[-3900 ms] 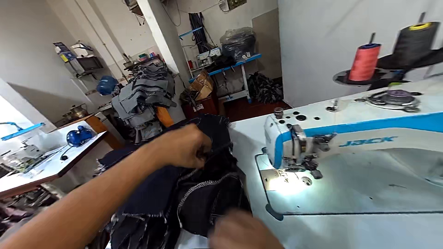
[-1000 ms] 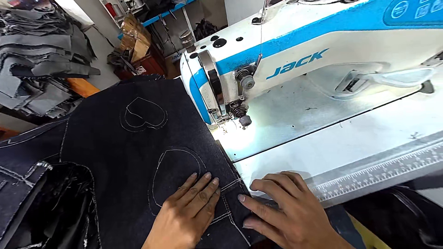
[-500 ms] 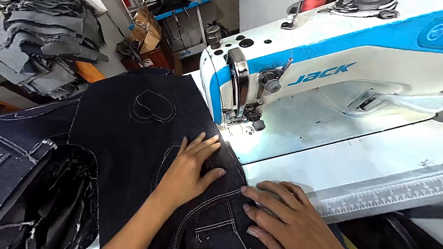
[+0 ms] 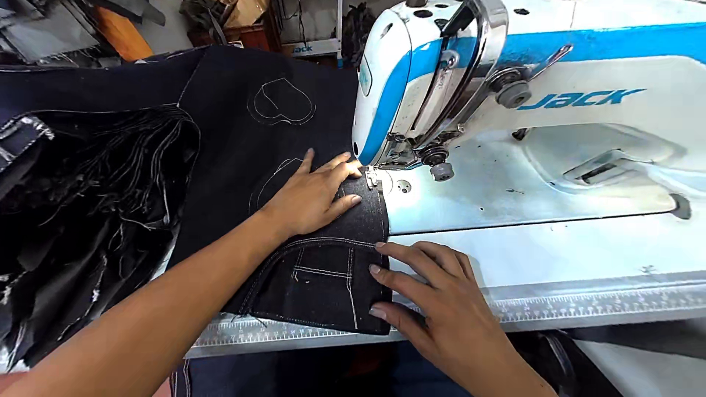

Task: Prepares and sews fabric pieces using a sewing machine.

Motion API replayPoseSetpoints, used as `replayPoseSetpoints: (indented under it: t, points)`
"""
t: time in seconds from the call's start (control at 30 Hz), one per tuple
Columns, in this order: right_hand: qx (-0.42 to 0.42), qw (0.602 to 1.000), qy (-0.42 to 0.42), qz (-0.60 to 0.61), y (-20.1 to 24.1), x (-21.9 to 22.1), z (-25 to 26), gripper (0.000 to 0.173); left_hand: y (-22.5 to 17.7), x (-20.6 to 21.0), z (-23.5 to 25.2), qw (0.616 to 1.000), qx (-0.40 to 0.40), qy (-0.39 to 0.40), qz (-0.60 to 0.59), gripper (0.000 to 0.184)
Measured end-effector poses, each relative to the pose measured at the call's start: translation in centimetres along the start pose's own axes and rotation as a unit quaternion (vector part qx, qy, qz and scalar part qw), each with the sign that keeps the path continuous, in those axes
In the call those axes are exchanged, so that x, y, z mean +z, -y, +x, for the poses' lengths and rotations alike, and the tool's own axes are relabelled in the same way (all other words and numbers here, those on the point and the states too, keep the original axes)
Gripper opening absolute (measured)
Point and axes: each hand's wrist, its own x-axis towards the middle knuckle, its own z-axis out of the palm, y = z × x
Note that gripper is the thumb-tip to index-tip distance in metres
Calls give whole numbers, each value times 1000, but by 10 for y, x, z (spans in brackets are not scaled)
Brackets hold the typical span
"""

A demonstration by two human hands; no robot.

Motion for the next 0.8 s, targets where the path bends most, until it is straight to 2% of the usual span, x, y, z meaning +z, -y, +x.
replayPoseSetpoints:
  t: [0.03, 0.07, 0.1, 0.13, 0.2, 0.27, 0.47, 0.6, 0.8]
  points:
    - [3, 1000, 2, 0, 1, -1, 0, 43, -8, -5, -10, 998, 27, -31, 49, 41]
    - [4, 1000, 6, 0, 0, -2, 0, 43, -16, -13, -26, 994, 70, -55, 59, 26]
    - [5, 1000, 10, -2, 0, -3, 0, 43, -25, -22, -46, 991, 122, -58, 20, 17]
    - [5, 1000, 13, -6, 0, -3, 0, 44, -30, -24, -67, 983, 172, -39, -58, 22]
    - [3, 1000, 10, -16, -1, -3, 1, 44, -31, -12, -97, 947, 223, 22, -229, 34]
    - [-8, 1000, 7, -27, -7, -1, 10, 45, -25, -2, -104, 940, 252, 19, -229, 39]
    - [-36, 998, 40, -35, -37, -4, 43, 45, -10, 1, -75, 960, 254, 24, -117, 48]
    - [-56, 998, 19, -25, -50, -3, 53, 43, -2, 0, -58, 967, 242, 25, -80, 53]
    - [22, 997, 35, -62, -40, -7, 57, 53, 10, -1, -31, 972, 228, -11, -45, 46]
